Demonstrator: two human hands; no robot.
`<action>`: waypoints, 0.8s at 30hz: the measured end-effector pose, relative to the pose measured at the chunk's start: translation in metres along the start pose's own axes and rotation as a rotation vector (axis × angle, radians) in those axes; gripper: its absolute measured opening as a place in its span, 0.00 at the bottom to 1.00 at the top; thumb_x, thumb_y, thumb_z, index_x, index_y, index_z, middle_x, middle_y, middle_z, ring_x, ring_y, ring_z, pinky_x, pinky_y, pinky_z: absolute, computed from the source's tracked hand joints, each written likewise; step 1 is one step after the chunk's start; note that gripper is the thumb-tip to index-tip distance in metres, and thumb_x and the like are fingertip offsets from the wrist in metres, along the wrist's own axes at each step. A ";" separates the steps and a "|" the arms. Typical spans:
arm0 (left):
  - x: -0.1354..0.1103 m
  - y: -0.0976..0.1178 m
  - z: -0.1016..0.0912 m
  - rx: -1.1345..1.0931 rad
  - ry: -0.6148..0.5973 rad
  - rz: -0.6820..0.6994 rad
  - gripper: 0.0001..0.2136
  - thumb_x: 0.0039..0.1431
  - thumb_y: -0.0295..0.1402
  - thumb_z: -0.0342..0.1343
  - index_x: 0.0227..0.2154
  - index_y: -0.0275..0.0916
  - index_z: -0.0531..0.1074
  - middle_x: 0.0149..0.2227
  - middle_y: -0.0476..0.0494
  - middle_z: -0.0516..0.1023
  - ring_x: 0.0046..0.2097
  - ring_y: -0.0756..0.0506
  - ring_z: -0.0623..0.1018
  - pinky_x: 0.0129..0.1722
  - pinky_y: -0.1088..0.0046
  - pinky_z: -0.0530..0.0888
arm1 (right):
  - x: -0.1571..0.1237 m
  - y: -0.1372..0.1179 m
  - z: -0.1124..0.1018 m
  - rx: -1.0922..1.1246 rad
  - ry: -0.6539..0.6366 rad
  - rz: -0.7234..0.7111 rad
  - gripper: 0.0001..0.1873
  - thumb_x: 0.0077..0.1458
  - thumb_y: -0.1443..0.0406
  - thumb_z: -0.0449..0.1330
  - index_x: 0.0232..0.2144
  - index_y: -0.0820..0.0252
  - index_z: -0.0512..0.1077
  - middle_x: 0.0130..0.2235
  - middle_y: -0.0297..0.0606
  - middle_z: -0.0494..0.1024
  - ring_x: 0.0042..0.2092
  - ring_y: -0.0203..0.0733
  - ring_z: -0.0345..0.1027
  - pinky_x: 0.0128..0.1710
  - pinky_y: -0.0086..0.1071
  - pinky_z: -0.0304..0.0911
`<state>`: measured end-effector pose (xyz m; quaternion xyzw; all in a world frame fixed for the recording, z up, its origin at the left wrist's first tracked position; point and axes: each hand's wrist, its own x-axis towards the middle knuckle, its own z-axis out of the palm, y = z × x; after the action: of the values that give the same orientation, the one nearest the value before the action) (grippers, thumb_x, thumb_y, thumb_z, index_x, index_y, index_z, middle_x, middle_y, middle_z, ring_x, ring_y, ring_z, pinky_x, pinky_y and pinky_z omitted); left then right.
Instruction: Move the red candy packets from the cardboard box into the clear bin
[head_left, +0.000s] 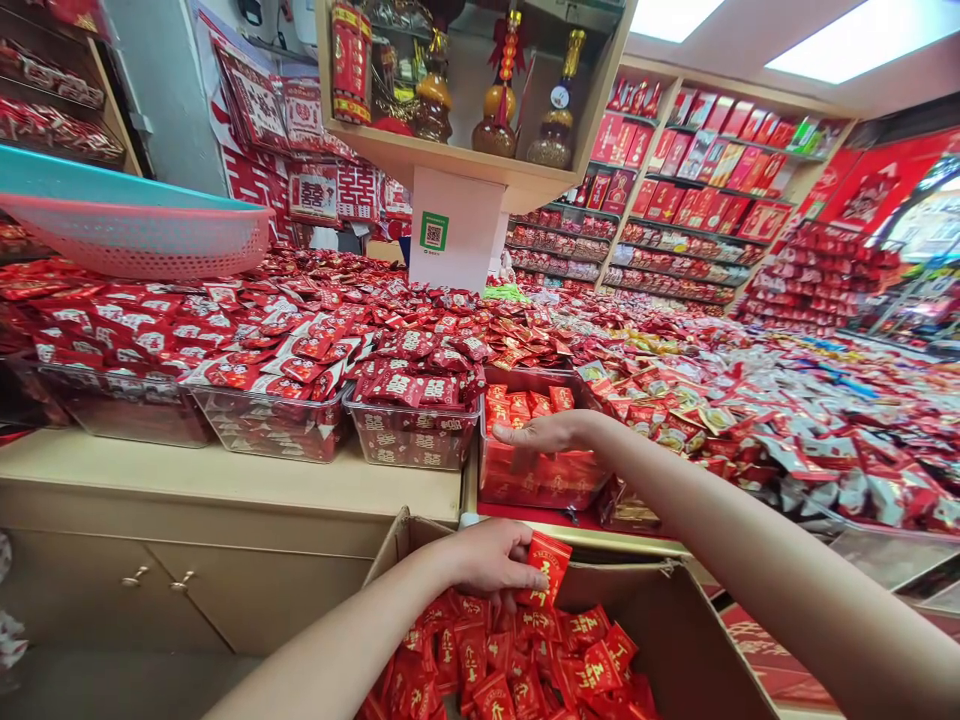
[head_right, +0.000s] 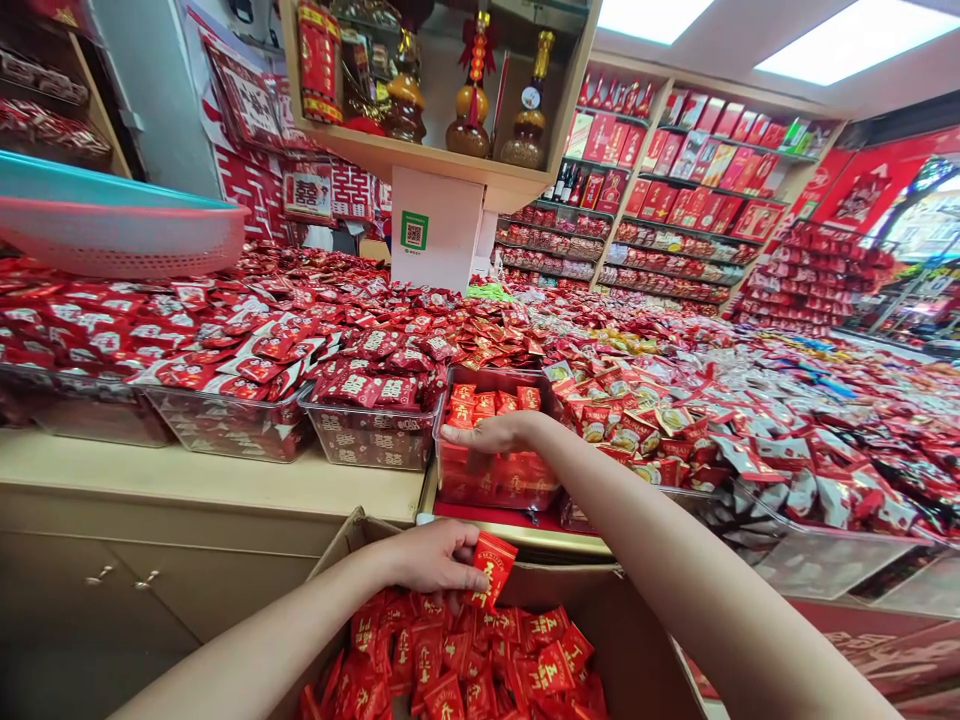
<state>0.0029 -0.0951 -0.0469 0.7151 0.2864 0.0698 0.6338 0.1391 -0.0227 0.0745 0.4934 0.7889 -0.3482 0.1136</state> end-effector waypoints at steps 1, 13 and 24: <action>0.000 0.000 0.000 -0.007 -0.008 0.005 0.16 0.44 0.42 0.53 0.35 0.39 0.65 0.29 0.50 0.70 0.20 0.54 0.68 0.21 0.79 0.63 | 0.000 -0.001 0.001 0.004 -0.004 0.005 0.40 0.41 0.38 0.36 0.24 0.60 0.75 0.32 0.45 0.75 0.36 0.45 0.67 0.36 0.35 0.59; 0.004 -0.008 -0.002 -0.010 0.007 -0.037 0.16 0.43 0.43 0.54 0.34 0.39 0.64 0.26 0.50 0.70 0.19 0.54 0.67 0.21 0.78 0.63 | 0.002 -0.004 0.008 -0.006 0.124 -0.093 0.33 0.42 0.41 0.43 0.23 0.61 0.73 0.29 0.41 0.74 0.32 0.42 0.65 0.34 0.31 0.58; 0.000 0.003 0.001 0.002 -0.003 -0.017 0.13 0.44 0.39 0.53 0.32 0.38 0.65 0.27 0.50 0.71 0.18 0.55 0.66 0.18 0.80 0.61 | 0.003 0.010 0.010 0.036 0.180 -0.255 0.26 0.44 0.45 0.46 0.27 0.60 0.69 0.30 0.34 0.71 0.31 0.37 0.62 0.33 0.28 0.56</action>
<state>0.0039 -0.0960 -0.0441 0.7133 0.2917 0.0629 0.6341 0.1444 -0.0244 0.0607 0.4203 0.8457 -0.3285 -0.0115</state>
